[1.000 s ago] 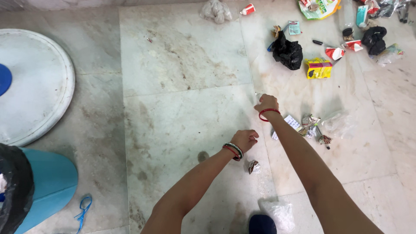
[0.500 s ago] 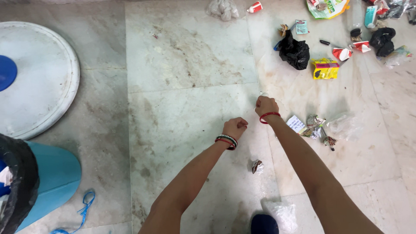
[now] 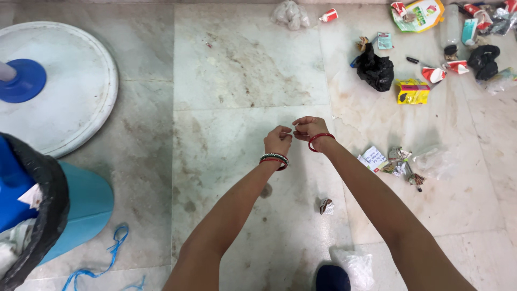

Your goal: The person picks up various pieces of trash from a tiled floor and places them into a trash bin. The person handles items such as crumpled paper, plastic wrappers, and a black plastic bag one at a time.

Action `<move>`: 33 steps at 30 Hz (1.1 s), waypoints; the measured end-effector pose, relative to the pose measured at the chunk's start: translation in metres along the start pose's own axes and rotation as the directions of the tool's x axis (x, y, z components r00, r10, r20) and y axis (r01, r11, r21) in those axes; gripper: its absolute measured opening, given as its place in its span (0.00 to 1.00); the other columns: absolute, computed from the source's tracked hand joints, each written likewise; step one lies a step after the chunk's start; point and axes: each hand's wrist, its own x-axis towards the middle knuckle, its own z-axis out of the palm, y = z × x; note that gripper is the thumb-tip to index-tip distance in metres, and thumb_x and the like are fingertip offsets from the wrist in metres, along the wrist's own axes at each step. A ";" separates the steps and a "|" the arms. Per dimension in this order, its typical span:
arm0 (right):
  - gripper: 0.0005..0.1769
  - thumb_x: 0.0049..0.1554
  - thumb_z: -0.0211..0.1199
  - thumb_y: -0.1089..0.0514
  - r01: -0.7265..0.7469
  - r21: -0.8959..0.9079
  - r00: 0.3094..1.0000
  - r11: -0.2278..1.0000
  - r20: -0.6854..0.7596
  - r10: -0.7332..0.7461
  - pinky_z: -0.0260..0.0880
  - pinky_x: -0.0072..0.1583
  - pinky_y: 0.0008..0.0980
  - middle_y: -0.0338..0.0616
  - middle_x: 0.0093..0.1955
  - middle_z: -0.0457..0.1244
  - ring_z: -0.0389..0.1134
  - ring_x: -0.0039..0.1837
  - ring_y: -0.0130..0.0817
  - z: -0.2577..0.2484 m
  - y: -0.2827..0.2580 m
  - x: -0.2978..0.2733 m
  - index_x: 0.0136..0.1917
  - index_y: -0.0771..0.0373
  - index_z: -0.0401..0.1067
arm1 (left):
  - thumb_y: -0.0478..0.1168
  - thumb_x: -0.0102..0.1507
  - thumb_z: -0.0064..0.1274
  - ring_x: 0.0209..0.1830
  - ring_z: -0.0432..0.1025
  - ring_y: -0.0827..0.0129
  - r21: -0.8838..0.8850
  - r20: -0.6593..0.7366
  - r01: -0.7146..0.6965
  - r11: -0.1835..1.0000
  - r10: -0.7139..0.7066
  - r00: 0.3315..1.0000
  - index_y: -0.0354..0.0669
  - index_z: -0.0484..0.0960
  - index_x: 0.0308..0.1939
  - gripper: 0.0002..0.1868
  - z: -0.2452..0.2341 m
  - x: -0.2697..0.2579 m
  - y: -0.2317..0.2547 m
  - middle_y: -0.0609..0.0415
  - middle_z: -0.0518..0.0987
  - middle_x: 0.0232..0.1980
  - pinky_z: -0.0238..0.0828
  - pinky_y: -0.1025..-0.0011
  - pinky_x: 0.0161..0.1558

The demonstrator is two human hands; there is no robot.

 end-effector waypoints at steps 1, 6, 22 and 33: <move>0.07 0.55 0.62 0.71 -0.005 0.010 1.000 1.000 0.024 0.005 0.80 0.50 0.33 0.43 0.41 0.68 0.73 0.44 0.33 0.008 -0.005 -0.004 0.48 0.68 0.77 | 0.31 0.61 0.53 0.33 0.81 0.68 0.003 -0.009 -0.008 1.000 0.008 1.000 0.38 0.84 0.47 0.11 -0.007 0.002 0.006 0.49 0.86 0.37 0.79 0.71 0.38; 0.07 0.55 0.62 0.70 -0.020 0.016 0.995 1.000 0.095 0.018 0.80 0.51 0.34 0.45 0.41 0.69 0.73 0.43 0.35 0.038 -0.031 -0.021 0.47 0.69 0.77 | 0.32 0.60 0.54 0.32 0.80 0.71 -0.039 -0.027 -0.003 0.999 0.002 1.000 0.36 0.84 0.47 0.11 -0.039 0.010 0.032 0.49 0.86 0.38 0.81 0.73 0.37; 0.07 0.51 0.65 0.71 0.193 -0.066 0.943 0.979 0.289 -0.166 0.76 0.47 0.31 0.43 0.41 0.69 0.72 0.42 0.33 0.141 -0.101 -0.065 0.43 0.64 0.73 | 0.35 0.58 0.64 0.31 0.80 0.71 -0.150 -0.015 0.089 0.985 -0.092 0.996 0.31 0.83 0.38 0.10 -0.161 -0.023 0.133 0.48 0.85 0.34 0.84 0.73 0.35; 0.07 0.53 0.60 0.71 0.224 -0.026 0.884 0.974 0.427 -0.192 0.79 0.52 0.32 0.46 0.43 0.71 0.74 0.46 0.34 0.197 -0.126 -0.112 0.46 0.67 0.74 | 0.29 0.55 0.63 0.32 0.82 0.70 -0.181 -0.035 0.033 0.983 -0.040 0.999 0.32 0.87 0.36 0.06 -0.227 -0.060 0.159 0.47 0.86 0.36 0.82 0.72 0.37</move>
